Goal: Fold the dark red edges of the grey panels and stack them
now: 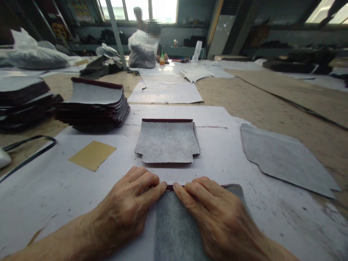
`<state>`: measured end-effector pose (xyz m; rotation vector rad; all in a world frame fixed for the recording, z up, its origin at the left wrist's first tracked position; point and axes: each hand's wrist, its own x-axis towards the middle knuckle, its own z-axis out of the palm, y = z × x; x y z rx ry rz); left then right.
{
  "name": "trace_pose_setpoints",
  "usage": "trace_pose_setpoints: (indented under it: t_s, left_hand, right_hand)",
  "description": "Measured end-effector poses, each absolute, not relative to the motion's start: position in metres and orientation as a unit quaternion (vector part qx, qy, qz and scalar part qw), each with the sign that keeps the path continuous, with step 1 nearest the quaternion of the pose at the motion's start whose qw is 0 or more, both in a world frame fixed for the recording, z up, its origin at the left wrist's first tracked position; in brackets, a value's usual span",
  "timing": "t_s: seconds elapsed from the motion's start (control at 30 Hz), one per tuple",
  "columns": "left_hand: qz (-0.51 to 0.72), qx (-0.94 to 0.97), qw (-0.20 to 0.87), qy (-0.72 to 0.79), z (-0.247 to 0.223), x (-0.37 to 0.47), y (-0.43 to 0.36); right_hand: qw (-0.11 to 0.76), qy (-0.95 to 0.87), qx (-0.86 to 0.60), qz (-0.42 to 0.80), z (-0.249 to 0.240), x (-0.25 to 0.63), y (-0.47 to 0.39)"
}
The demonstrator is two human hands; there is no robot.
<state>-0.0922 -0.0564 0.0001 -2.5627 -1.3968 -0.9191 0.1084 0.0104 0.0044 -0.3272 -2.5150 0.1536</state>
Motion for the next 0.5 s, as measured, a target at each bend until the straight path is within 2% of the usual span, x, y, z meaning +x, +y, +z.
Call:
trace_pose_setpoints:
  t_s: [0.2,0.5]
  left_hand:
    - [-0.295,-0.827,0.059,-0.475,0.003,-0.095,-0.064]
    - [-0.294,-0.834,0.082,-0.46,-0.007,-0.091,-0.08]
  right_hand:
    - [0.241,-0.959,-0.126,0.079,0.003,0.106,0.013]
    - [0.219,-0.966,-0.125,0.066,0.012,0.104,0.014]
